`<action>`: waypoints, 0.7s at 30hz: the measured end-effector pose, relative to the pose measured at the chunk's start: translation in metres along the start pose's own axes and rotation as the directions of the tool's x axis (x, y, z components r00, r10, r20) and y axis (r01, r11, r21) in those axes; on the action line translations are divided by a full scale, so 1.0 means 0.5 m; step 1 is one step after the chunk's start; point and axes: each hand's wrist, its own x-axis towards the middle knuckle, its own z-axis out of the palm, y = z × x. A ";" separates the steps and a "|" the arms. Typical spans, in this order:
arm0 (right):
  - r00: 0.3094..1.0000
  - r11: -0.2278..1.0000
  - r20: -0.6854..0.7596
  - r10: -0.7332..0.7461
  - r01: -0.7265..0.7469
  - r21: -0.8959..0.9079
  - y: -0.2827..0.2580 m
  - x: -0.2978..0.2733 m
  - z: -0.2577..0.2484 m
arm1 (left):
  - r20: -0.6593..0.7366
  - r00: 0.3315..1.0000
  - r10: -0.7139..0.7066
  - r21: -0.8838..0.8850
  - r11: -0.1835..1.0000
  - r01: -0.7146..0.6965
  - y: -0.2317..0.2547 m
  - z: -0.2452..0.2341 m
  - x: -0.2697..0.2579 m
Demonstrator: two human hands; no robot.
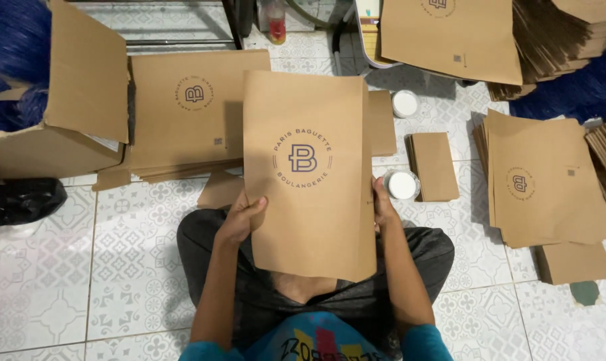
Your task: A person is manually folding and gluing paper sheets to assemble paper bags while sitting on the floor.
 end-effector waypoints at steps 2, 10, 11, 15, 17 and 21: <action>0.999 1.000 -0.034 0.005 -0.006 -0.031 -0.075 -0.041 0.062 | -0.014 1.000 -0.021 0.042 0.999 0.021 0.010 0.005 0.011; 0.937 0.908 -0.024 -0.348 0.331 -0.258 -0.257 -0.110 0.098 | -0.061 0.998 -0.022 0.294 0.955 0.039 0.103 0.115 0.018; 0.910 0.861 -0.019 -0.414 0.384 -0.334 -0.286 -0.124 0.112 | -0.086 0.991 0.103 0.402 0.914 -0.060 0.116 0.147 0.014; 0.771 0.585 0.229 -0.594 0.610 -0.534 -0.375 -0.176 0.188 | 0.006 0.698 0.717 0.825 0.391 -0.409 0.103 0.211 0.012; 0.725 0.442 0.335 -0.602 0.652 -0.616 -0.399 -0.223 0.255 | 0.225 0.522 0.823 0.864 0.079 -0.497 0.123 0.237 0.007; 0.604 -0.116 0.668 -0.435 0.698 -0.707 -0.406 -0.274 0.329 | 0.644 0.178 0.744 0.754 -0.579 -0.310 0.150 0.293 -0.008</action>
